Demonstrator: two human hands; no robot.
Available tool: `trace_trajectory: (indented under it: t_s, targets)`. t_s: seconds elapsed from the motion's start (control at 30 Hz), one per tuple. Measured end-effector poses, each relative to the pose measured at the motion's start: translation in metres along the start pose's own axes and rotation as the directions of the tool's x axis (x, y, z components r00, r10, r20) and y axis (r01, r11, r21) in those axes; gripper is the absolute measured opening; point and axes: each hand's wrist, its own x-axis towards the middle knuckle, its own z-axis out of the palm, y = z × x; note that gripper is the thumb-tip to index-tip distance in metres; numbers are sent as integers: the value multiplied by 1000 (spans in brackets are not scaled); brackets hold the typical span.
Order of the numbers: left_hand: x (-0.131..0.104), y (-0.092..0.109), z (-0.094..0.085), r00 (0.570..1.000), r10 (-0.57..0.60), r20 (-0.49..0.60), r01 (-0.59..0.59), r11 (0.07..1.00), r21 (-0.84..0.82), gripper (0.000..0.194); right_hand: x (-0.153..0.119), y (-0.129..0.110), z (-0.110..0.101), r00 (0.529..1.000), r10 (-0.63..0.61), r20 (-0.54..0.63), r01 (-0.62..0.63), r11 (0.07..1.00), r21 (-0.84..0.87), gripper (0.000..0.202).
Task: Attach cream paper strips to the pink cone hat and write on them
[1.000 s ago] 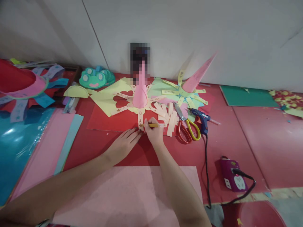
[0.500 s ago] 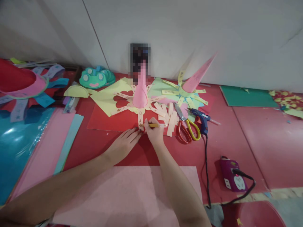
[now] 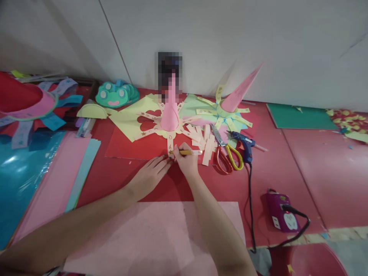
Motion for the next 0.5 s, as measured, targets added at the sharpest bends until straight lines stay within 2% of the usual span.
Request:
trace_trajectory:
  t_s: [0.33, 0.5]
  targets:
    - [0, 0, -1, 1000, 7, 11, -7, 1000, 0, 40, 1, 13, 2, 998, -19, -65, 18, 1000, -19, 32]
    - [0, 0, -1, 1000, -3, 10, 3, 1000, -7, 40, 1, 11, 1, 999, -6, -44, 6, 1000, 6, 33]
